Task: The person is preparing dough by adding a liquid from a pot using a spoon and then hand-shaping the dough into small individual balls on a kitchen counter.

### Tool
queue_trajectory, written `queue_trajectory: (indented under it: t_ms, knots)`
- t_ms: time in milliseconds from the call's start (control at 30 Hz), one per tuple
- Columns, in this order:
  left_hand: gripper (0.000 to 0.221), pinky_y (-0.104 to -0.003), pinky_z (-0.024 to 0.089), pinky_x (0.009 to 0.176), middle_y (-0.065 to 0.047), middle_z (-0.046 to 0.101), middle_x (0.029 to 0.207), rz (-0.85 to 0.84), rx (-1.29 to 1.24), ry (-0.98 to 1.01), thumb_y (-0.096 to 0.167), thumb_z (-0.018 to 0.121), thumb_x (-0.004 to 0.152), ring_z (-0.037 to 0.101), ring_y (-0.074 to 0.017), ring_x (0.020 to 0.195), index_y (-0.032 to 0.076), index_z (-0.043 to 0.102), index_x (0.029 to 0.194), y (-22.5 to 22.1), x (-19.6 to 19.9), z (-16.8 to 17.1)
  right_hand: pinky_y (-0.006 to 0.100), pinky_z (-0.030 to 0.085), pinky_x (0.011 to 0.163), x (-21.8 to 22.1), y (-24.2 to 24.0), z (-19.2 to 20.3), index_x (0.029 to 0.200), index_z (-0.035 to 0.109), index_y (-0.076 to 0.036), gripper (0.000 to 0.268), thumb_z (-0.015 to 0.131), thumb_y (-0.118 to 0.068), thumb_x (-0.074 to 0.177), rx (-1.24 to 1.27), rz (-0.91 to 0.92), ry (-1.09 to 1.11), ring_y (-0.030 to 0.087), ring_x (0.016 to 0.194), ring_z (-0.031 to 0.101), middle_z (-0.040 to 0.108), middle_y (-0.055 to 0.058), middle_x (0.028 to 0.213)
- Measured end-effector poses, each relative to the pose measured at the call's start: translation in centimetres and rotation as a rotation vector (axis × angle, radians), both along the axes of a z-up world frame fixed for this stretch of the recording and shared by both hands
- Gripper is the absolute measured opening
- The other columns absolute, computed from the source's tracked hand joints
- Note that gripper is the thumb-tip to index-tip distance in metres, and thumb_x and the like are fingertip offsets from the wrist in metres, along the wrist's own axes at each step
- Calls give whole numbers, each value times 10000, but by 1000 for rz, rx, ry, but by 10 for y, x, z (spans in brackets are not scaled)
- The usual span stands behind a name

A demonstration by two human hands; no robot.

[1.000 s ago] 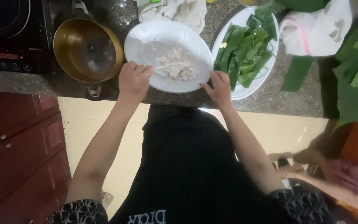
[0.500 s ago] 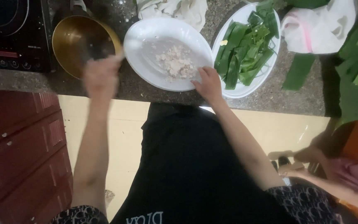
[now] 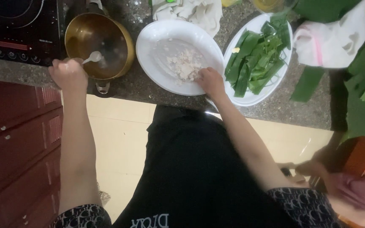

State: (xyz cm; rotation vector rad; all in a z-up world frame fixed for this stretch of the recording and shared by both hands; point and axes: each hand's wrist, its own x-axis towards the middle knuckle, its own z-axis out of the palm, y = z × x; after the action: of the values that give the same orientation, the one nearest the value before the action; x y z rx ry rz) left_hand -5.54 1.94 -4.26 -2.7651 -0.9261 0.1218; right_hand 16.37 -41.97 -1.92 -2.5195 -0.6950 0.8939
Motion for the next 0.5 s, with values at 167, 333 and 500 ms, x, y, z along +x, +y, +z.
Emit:
queue_trajectory:
  t_ms: [167,333,500]
  knots:
    - [51,-336,307,633,55,623,780,-167,170,-213,177,638,792,435,-201,743,177,673,754,-10,13,22,334,423,668,-2,6,21,906,620,-81,172,668,-218,815,63,-155,75,226,770,562,615,69,860]
    - [155,-319,348,766,37,626,965,-329,242,-299,286,612,925,476,-179,879,136,646,942,-89,47,21,409,517,829,-13,3,40,1103,592,-13,423,767,-205,770,215,-480,129,315,943,640,636,185,1007]
    - [417,-258,411,927,-99,550,1154,-378,-977,-54,175,640,858,544,-249,1092,31,519,1230,-200,97,104,405,519,822,-20,1,24,1103,604,-38,410,750,-251,785,226,-679,215,295,961,642,654,151,1021]
